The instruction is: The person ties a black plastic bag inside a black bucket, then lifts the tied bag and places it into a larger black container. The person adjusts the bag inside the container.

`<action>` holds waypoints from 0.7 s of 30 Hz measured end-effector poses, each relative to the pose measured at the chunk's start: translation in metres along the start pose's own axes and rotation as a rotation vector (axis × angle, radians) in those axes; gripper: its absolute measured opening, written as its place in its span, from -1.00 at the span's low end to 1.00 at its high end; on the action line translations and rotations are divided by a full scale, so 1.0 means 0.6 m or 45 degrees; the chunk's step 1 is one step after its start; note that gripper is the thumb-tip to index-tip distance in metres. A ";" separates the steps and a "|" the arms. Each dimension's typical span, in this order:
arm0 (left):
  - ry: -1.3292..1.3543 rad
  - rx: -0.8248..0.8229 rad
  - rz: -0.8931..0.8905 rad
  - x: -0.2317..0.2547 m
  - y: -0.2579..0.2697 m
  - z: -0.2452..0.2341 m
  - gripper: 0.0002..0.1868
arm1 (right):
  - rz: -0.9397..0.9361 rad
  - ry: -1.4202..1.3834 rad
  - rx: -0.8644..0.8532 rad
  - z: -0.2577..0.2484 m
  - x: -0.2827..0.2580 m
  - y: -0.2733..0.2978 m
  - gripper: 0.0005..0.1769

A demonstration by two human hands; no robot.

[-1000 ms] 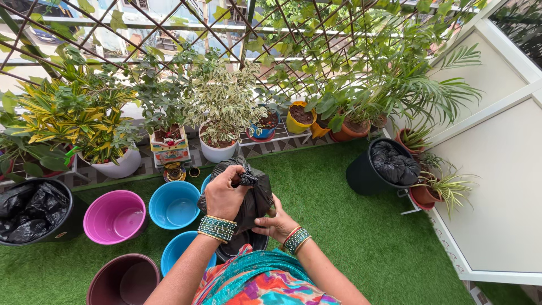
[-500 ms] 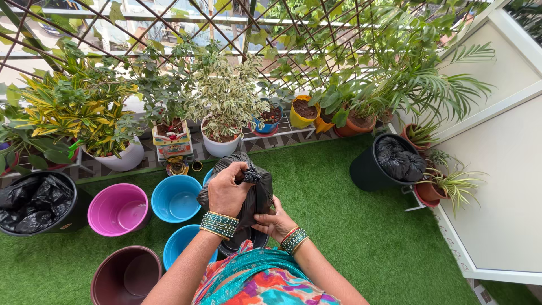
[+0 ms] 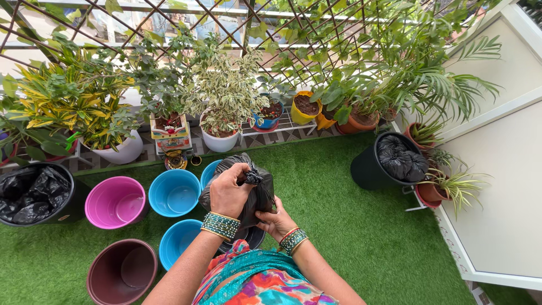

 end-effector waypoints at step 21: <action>-0.038 0.231 -0.097 0.005 0.039 0.074 -0.65 | 0.091 0.123 -0.103 -0.081 -0.034 -0.010 0.06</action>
Point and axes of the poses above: each hand's wrist, its own y-axis away from the middle knuckle, its own z-axis out of the palm, x = y × z, the point moved 7 cm from there along -y, towards the middle knuckle, and after that the axes turned 14 degrees about y, right-handed, at the moved point
